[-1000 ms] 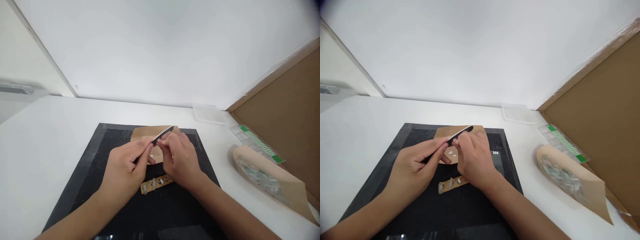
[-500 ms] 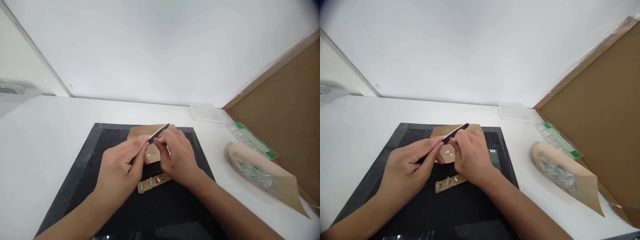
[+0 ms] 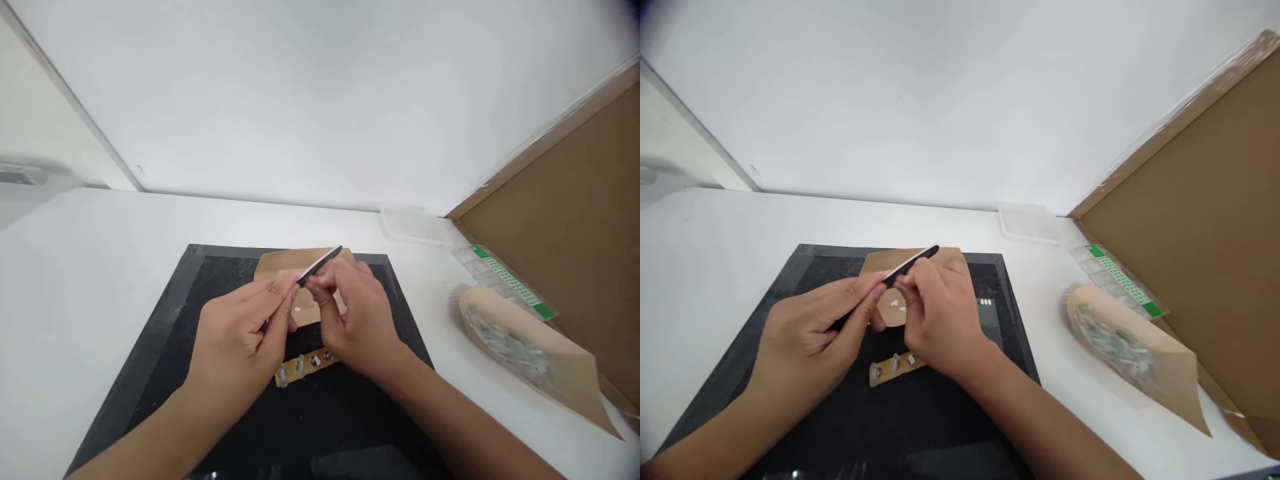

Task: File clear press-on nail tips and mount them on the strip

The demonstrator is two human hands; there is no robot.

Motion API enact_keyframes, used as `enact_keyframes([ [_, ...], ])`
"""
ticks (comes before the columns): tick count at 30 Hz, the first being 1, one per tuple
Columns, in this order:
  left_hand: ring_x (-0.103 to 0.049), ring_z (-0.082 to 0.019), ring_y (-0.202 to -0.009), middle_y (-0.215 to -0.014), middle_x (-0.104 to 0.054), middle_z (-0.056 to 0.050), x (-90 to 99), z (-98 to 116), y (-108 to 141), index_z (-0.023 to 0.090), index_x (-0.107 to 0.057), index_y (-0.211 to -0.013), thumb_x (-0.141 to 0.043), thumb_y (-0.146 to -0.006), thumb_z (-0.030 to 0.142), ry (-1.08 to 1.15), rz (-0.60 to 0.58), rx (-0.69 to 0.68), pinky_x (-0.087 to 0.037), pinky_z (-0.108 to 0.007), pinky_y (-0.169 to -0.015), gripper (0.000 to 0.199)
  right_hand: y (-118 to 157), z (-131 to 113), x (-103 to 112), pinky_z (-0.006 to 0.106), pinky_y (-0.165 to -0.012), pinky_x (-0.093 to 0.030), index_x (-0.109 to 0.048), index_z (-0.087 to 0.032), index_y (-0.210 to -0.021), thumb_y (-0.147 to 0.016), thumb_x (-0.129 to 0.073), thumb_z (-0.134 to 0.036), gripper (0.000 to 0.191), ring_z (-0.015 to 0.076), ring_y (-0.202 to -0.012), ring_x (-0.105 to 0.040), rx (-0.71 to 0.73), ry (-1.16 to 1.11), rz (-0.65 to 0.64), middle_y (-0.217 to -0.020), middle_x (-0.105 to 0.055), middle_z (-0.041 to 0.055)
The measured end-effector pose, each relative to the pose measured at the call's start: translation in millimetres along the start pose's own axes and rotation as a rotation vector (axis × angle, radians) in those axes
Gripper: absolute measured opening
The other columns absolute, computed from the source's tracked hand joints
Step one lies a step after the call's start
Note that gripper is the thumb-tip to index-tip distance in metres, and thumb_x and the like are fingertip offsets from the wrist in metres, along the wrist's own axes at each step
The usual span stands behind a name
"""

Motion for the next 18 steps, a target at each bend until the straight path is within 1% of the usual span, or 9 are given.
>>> enact_keyframes([
  [2,-0.066,-0.008,-0.064,-0.071,-0.069,0.004,-0.1,-0.5,-0.1,0.019,-0.08,-0.106,-0.06,-0.101,0.015,-0.009,0.002,0.0,-0.052,-0.019,-0.065,0.021,0.5,0.3,0.4,0.033,-0.074,-0.039,-0.05,-0.023,-0.085,-0.101,-0.056,-0.015,0.019,0.0161,-0.068,-0.056,-0.016,0.01,0.044,-0.076,-0.065,-0.0012],
  [6,-0.065,-0.008,-0.063,-0.071,-0.068,0.004,-0.2,-0.8,-1.1,0.019,-0.08,-0.106,-0.06,-0.101,0.014,-0.011,-0.002,0.0,-0.052,-0.019,-0.065,0.021,0.6,-0.3,-0.3,0.033,-0.074,-0.04,-0.05,-0.023,-0.085,-0.1,-0.057,-0.014,0.019,0.0162,-0.069,-0.057,-0.012,-0.025,0.009,-0.076,-0.066,-0.0018],
  [9,-0.064,-0.008,-0.062,-0.069,-0.067,0.004,0.1,0.2,-1.2,0.02,-0.08,-0.104,-0.06,-0.101,0.014,-0.011,0.001,0.001,-0.051,-0.019,-0.063,0.021,-0.3,-0.4,1.9,0.034,-0.074,-0.04,-0.05,-0.024,-0.085,-0.1,-0.057,-0.013,0.02,0.017,-0.071,-0.06,-0.05,0.0,0.061,-0.078,-0.068,-0.0013],
  [12,-0.064,-0.007,-0.062,-0.071,-0.067,0.005,0.2,1.0,-0.2,0.02,-0.08,-0.107,-0.06,-0.101,0.014,-0.016,0.004,-0.005,-0.051,-0.019,-0.063,0.022,-0.7,-2.1,1.5,0.033,-0.073,-0.04,-0.047,-0.024,-0.082,-0.1,-0.057,-0.014,0.022,0.0157,-0.066,-0.058,-0.012,-0.025,0.027,-0.074,-0.066,-0.0024],
  [15,-0.065,-0.007,-0.063,-0.071,-0.068,0.005,-0.2,0.6,0.3,0.02,-0.079,-0.11,-0.06,-0.101,0.013,-0.019,0.015,-0.02,-0.051,-0.018,-0.064,0.022,0.8,-2.5,0.6,0.034,-0.074,-0.04,-0.05,-0.023,-0.084,-0.1,-0.057,-0.013,0.02,0.0157,-0.069,-0.06,-0.028,-0.012,0.076,-0.077,-0.068,-0.0018],
  [16,-0.065,-0.007,-0.063,-0.071,-0.068,0.005,-0.3,0.3,0.3,0.02,-0.079,-0.11,-0.06,-0.101,0.013,-0.022,0.02,-0.025,-0.051,-0.018,-0.065,0.022,1.4,-2.4,-0.4,0.034,-0.075,-0.04,-0.051,-0.023,-0.085,-0.1,-0.058,-0.013,0.019,0.0161,-0.07,-0.061,-0.032,-0.008,0.077,-0.078,-0.068,-0.0015],
  [18,-0.066,-0.007,-0.064,-0.073,-0.07,0.004,-0.5,-0.2,-0.2,0.019,-0.079,-0.11,-0.06,-0.1,0.012,-0.027,0.028,-0.03,-0.052,-0.017,-0.066,0.022,2.3,-2.4,-3.4,0.034,-0.074,-0.041,-0.05,-0.023,-0.083,-0.099,-0.058,-0.013,0.02,0.0159,-0.067,-0.059,-0.009,-0.019,0.036,-0.074,-0.066,-0.0021],
])
Point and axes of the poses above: each hand's wrist, its own y-axis away from the middle knuckle, its own x-axis out of the back of the hand, z = x × y, the point moved 2 cm from there along -y, towards the middle knuckle
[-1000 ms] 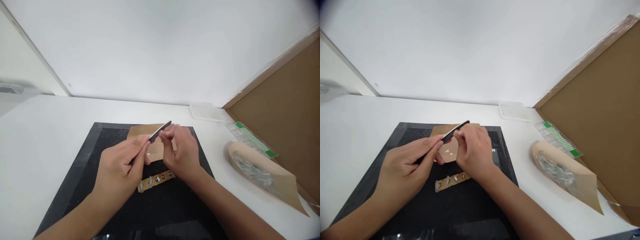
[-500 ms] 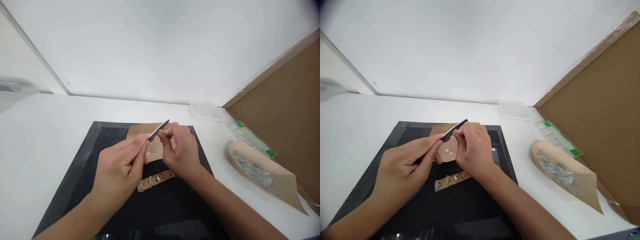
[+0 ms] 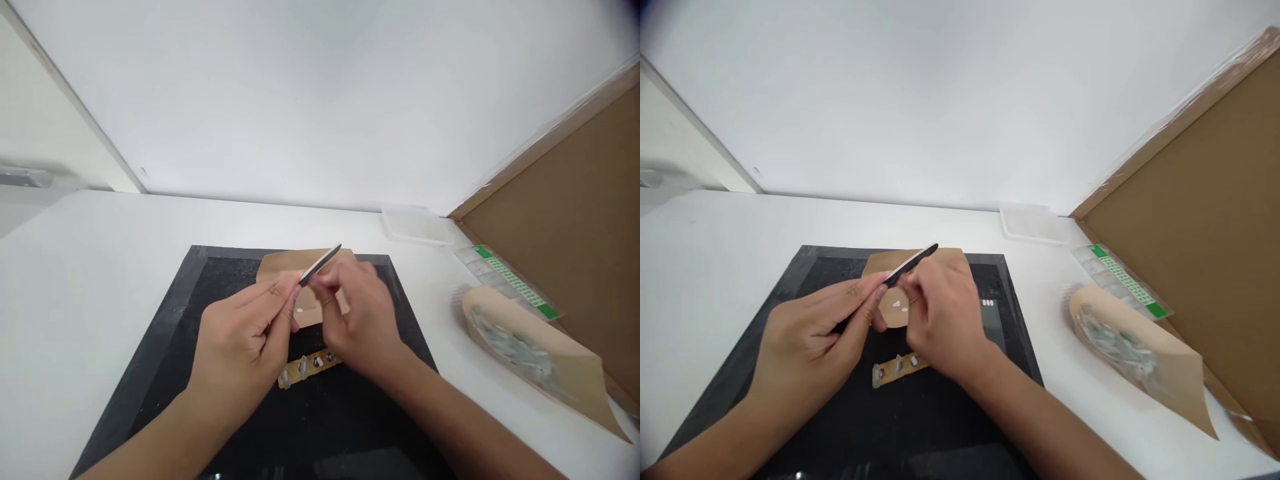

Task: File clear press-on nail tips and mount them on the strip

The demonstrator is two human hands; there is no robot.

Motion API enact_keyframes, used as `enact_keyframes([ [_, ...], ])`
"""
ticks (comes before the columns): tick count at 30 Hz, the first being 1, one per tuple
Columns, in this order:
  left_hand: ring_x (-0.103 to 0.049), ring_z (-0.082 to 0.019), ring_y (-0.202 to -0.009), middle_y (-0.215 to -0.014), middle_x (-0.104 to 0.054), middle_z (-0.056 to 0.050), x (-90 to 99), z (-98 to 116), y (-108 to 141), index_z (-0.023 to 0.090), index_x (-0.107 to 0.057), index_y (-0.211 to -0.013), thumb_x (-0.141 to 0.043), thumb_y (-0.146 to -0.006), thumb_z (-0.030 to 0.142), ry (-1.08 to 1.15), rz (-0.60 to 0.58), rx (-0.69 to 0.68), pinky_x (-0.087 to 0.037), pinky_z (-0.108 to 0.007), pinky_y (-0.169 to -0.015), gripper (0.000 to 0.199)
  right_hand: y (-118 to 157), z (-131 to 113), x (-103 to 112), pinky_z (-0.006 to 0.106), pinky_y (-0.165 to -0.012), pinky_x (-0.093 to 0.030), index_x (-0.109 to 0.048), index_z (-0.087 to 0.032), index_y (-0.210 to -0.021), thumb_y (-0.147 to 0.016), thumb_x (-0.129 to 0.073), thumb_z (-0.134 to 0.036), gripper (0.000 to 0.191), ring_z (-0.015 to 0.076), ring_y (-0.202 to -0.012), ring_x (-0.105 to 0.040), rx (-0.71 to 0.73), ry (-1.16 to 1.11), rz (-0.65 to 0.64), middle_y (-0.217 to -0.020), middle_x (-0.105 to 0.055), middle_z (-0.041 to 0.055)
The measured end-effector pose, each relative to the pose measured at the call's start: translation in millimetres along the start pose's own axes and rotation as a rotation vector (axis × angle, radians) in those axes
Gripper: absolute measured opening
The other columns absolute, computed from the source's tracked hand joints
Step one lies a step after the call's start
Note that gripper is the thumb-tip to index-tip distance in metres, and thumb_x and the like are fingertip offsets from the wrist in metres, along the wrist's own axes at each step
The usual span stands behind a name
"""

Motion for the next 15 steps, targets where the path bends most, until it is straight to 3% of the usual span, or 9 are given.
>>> enact_keyframes([
  [2,-0.067,-0.007,-0.066,-0.076,-0.072,0.004,0.4,0.0,-0.7,0.019,-0.079,-0.11,-0.06,-0.1,0.012,0.0,0.001,-0.001,-0.053,-0.016,-0.067,0.022,0.0,0.8,-1.9,0.034,-0.073,-0.041,-0.05,-0.023,-0.081,-0.098,-0.059,-0.013,0.021,0.0153,-0.063,-0.057,0.02,-0.008,-0.017,-0.071,-0.064,-0.0031],
  [5,-0.066,-0.007,-0.063,-0.073,-0.07,0.005,2.5,1.4,-1.6,0.019,-0.079,-0.105,-0.06,-0.101,0.013,-0.003,-0.003,0.024,-0.052,-0.017,-0.065,0.02,-1.4,3.4,0.1,0.033,-0.072,-0.043,-0.053,-0.023,-0.082,-0.097,-0.061,-0.012,0.02,0.0164,-0.069,-0.061,-0.034,0.028,0.086,-0.075,-0.069,-0.0019],
  [12,-0.065,-0.005,-0.06,-0.067,-0.067,0.007,5.8,3.7,-1.3,0.02,-0.074,-0.081,-0.061,-0.1,0.015,0.02,-0.029,0.093,-0.049,-0.016,-0.062,0.024,-1.6,0.8,5.2,0.032,-0.072,-0.051,-0.06,-0.023,-0.087,-0.096,-0.067,-0.013,0.016,0.0139,-0.068,-0.068,0.007,-0.122,0.101,-0.074,-0.071,-0.0039],
  [15,-0.065,-0.005,-0.058,-0.066,-0.068,0.008,4.8,2.3,-1.1,0.021,-0.076,-0.084,-0.062,-0.1,0.015,0.02,-0.022,0.09,-0.047,-0.016,-0.06,0.022,-0.1,4.9,5.9,0.032,-0.072,-0.055,-0.06,-0.024,-0.088,-0.097,-0.068,-0.016,0.015,0.0145,-0.067,-0.071,-0.059,-0.184,0.079,-0.075,-0.072,-0.0037],
])
Point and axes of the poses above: each hand's wrist, its own y-axis away from the middle knuckle, its own x-axis out of the back of the hand, z = x × y, the point moved 2 cm from there along -y, towards the middle knuckle
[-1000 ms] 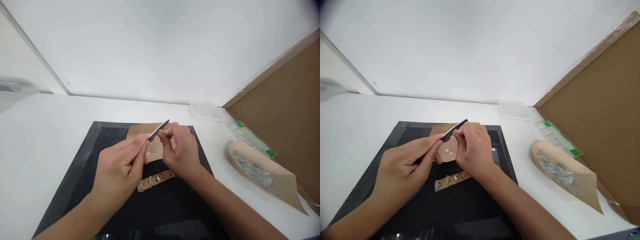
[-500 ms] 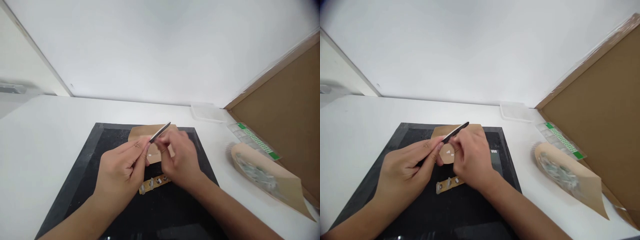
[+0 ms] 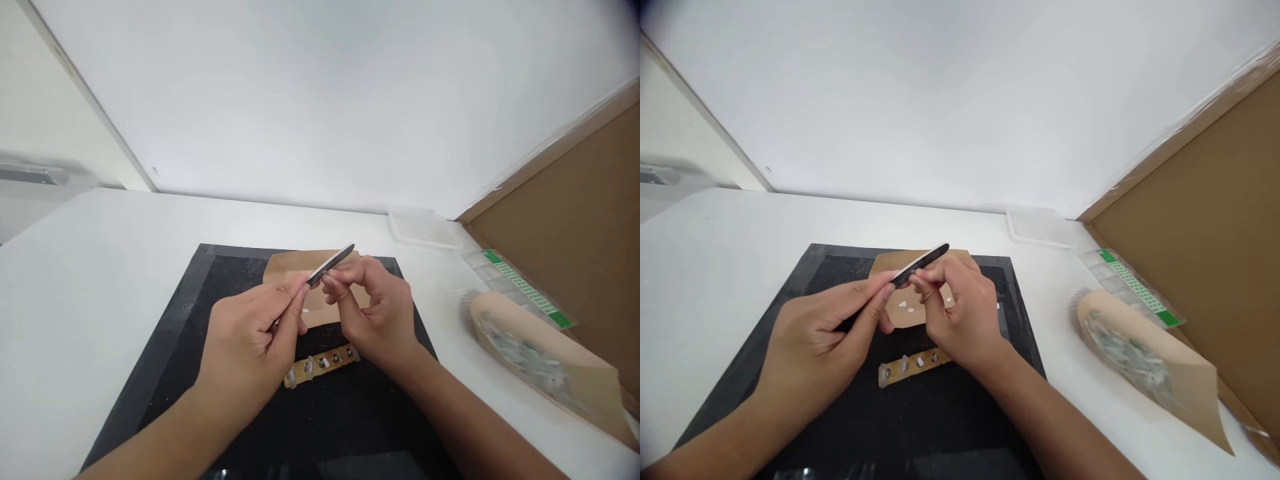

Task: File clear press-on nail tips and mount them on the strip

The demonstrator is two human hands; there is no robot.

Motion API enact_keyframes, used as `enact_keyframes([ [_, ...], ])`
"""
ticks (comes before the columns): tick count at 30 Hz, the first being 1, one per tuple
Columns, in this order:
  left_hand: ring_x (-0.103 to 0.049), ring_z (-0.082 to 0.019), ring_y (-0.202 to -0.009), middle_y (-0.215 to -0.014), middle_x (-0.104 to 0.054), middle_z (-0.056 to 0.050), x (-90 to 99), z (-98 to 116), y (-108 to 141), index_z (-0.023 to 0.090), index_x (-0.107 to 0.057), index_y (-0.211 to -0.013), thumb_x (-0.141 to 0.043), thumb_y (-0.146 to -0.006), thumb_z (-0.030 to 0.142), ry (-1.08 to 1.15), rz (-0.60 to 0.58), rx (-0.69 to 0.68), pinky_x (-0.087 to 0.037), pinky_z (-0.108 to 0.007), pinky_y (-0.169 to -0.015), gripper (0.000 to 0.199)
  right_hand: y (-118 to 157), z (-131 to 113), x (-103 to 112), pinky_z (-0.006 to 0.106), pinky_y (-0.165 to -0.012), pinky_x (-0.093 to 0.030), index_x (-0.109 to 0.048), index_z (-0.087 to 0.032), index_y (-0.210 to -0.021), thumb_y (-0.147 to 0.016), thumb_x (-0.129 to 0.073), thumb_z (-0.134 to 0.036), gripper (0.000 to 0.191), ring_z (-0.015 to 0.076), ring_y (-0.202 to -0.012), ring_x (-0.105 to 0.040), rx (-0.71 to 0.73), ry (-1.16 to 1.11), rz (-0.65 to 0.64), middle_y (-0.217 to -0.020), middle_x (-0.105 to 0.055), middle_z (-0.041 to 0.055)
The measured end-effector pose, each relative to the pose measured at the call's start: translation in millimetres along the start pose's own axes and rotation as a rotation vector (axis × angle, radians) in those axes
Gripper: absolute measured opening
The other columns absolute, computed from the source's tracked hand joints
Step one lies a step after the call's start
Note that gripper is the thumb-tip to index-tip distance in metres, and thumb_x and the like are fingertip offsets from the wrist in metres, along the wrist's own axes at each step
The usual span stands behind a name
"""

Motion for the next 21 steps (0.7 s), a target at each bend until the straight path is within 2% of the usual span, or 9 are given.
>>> enact_keyframes([
  [4,-0.065,-0.006,-0.057,-0.065,-0.068,0.007,-2.4,-0.6,0.1,0.021,-0.078,-0.089,-0.062,-0.1,0.016,0.0,-0.001,-0.011,-0.048,-0.018,-0.059,0.019,2.8,5.0,2.3,0.031,-0.073,-0.057,-0.059,-0.024,-0.087,-0.097,-0.07,-0.017,0.016,0.015,-0.074,-0.074,-0.052,-0.066,-0.037,-0.079,-0.074,-0.003],
  [9,-0.064,-0.007,-0.056,-0.064,-0.067,0.006,-4.0,-1.2,2.5,0.021,-0.077,-0.087,-0.062,-0.1,0.016,0.011,-0.009,-0.032,-0.049,-0.019,-0.058,0.021,1.6,4.4,6.1,0.03,-0.069,-0.055,-0.057,-0.024,-0.085,-0.099,-0.066,-0.02,0.017,0.0154,-0.072,-0.072,-0.04,0.005,-0.094,-0.077,-0.072,-0.0027],
  [13,-0.065,-0.009,-0.06,-0.068,-0.068,0.005,-4.9,-3.6,4.9,0.022,-0.079,-0.101,-0.061,-0.101,0.016,-0.006,-0.018,-0.069,-0.051,-0.02,-0.06,0.018,-2.8,1.2,10.2,0.032,-0.069,-0.052,-0.057,-0.024,-0.086,-0.099,-0.064,-0.02,0.015,0.0165,-0.073,-0.069,-0.065,0.099,-0.058,-0.08,-0.071,-0.0006],
  [17,-0.065,-0.009,-0.06,-0.071,-0.07,0.004,-6.3,-5.2,5.5,0.021,-0.078,-0.111,-0.06,-0.101,0.013,-0.044,-0.012,-0.115,-0.051,-0.02,-0.061,0.022,-3.7,-2.8,7.8,0.031,-0.068,-0.05,-0.054,-0.023,-0.083,-0.1,-0.06,-0.016,0.02,0.0164,-0.074,-0.067,0.002,0.105,-0.168,-0.078,-0.069,-0.0005],
  [21,-0.067,-0.01,-0.063,-0.072,-0.07,0.002,-6.1,-4.5,5.3,0.018,-0.077,-0.114,-0.059,-0.101,0.012,-0.085,0.003,-0.148,-0.053,-0.02,-0.065,0.023,-4.1,-2.3,7.9,0.032,-0.069,-0.049,-0.054,-0.023,-0.084,-0.099,-0.06,-0.016,0.018,0.017,-0.074,-0.065,-0.022,0.136,-0.104,-0.078,-0.068,-0.0001],
])
Point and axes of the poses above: each hand's wrist, its own y-axis away from the middle knuckle, its own x-axis out of the back of the hand, z = x × y, the point moved 2 cm from there along -y, towards the middle knuckle
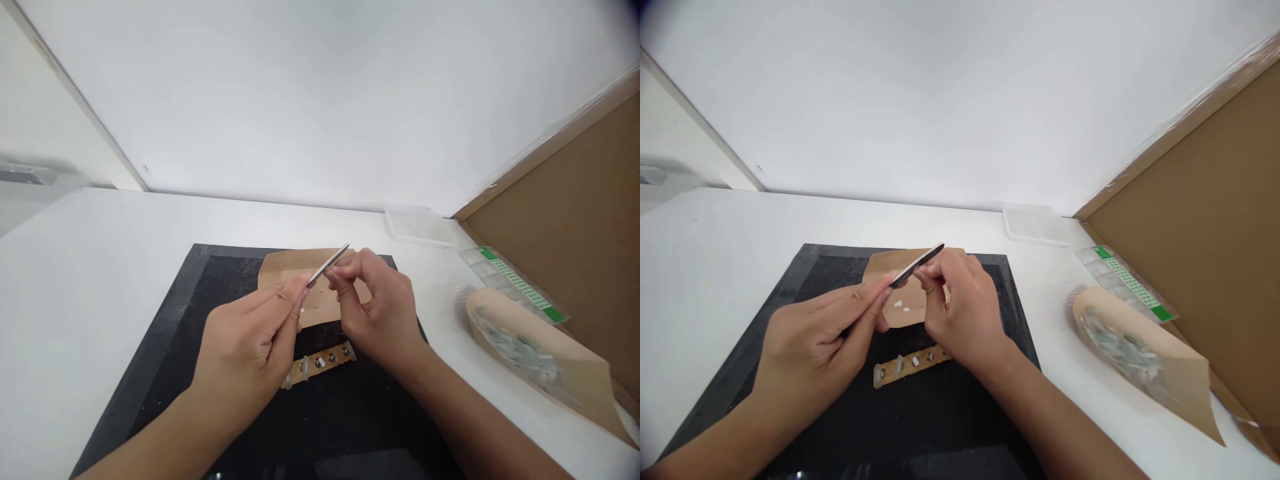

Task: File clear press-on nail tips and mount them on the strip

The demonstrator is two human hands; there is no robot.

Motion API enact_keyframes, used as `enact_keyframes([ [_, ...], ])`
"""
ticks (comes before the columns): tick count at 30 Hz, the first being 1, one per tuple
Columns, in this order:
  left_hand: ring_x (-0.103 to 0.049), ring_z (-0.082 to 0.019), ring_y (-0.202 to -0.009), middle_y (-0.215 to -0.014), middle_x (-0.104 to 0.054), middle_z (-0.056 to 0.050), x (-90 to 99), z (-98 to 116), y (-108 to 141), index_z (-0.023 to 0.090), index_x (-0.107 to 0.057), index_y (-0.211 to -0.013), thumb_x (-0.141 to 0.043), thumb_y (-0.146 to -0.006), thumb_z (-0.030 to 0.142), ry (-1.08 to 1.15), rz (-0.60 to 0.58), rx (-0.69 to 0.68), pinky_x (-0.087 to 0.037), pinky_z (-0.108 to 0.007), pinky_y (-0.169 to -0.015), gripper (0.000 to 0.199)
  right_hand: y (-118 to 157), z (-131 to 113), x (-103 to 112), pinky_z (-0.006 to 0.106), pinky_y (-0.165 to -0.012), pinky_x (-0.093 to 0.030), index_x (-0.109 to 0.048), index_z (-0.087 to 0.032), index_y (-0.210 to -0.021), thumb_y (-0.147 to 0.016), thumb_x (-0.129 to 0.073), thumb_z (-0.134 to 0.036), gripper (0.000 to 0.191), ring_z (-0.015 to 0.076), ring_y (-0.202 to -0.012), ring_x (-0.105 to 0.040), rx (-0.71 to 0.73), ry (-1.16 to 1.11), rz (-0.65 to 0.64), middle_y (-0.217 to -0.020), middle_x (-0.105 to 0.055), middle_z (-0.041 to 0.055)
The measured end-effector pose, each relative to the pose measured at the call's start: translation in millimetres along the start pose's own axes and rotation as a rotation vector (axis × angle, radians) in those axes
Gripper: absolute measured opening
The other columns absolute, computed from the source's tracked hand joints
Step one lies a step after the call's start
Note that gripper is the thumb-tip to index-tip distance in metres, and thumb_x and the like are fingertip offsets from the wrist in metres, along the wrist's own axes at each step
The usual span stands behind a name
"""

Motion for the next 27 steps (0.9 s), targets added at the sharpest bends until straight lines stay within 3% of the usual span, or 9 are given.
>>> enact_keyframes([
  [11,-0.063,-0.01,-0.056,-0.065,-0.065,0.003,1.9,1,0,0.018,-0.079,-0.103,-0.058,-0.102,0.015,-0.014,-0.024,0.029,-0.049,-0.021,-0.057,0.021,0,3,-4,0.031,-0.07,-0.048,-0.054,-0.023,-0.083,-0.099,-0.06,-0.014,0.019,0.0163,-0.073,-0.065,0.003,-0.047,-0.064,-0.078,-0.069,-0.001],
  [14,-0.064,-0.01,-0.057,-0.065,-0.066,0.003,2.5,0,-1,0.019,-0.079,-0.104,-0.058,-0.102,0.017,0.01,-0.023,0.042,-0.049,-0.021,-0.056,0.021,0,6,-4,0.033,-0.07,-0.049,-0.054,-0.023,-0.084,-0.098,-0.06,-0.016,0.018,0.0176,-0.074,-0.066,-0.067,-0.037,0.006,-0.08,-0.069,0.0003],
  [19,-0.064,-0.008,-0.055,-0.063,-0.066,0.006,4.6,2,-3,0.021,-0.078,-0.107,-0.06,-0.101,0.016,0.023,-0.024,0.051,-0.049,-0.02,-0.057,0.02,2,3,-5,0.033,-0.071,-0.05,-0.054,-0.023,-0.083,-0.098,-0.06,-0.016,0.018,0.0174,-0.075,-0.067,-0.044,-0.095,-0.052,-0.078,-0.069,-0.0008],
  [24,-0.07,-0.011,-0.064,-0.072,-0.073,0.003,6.4,3,-4,0.021,-0.078,-0.109,-0.06,-0.102,0.022,0.001,0.03,0.111,-0.054,-0.022,-0.065,0.019,5,6,0,0.03,-0.066,-0.055,-0.055,-0.024,-0.09,-0.099,-0.065,-0.018,0.014,0.0153,-0.075,-0.069,-0.021,-0.246,0.007,-0.084,-0.069,-0.0013],
  [27,-0.074,-0.017,-0.073,-0.085,-0.079,-0.001,5.3,-7,-5,0.02,-0.077,-0.118,-0.059,-0.103,0.028,-0.093,0.073,0.138,-0.058,-0.028,-0.073,0.024,10,9,1,0.027,-0.061,-0.057,-0.059,-0.024,-0.095,-0.097,-0.068,-0.014,0.013,0.0119,-0.069,-0.069,-0.011,-0.362,0.022,-0.089,-0.068,-0.0018],
])
Point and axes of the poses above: each hand's wrist, its own y-axis away from the middle knuckle, its own x-axis out of the back of the hand, z = x × y, the point moved 2 cm from there along -y, towards the middle knuckle
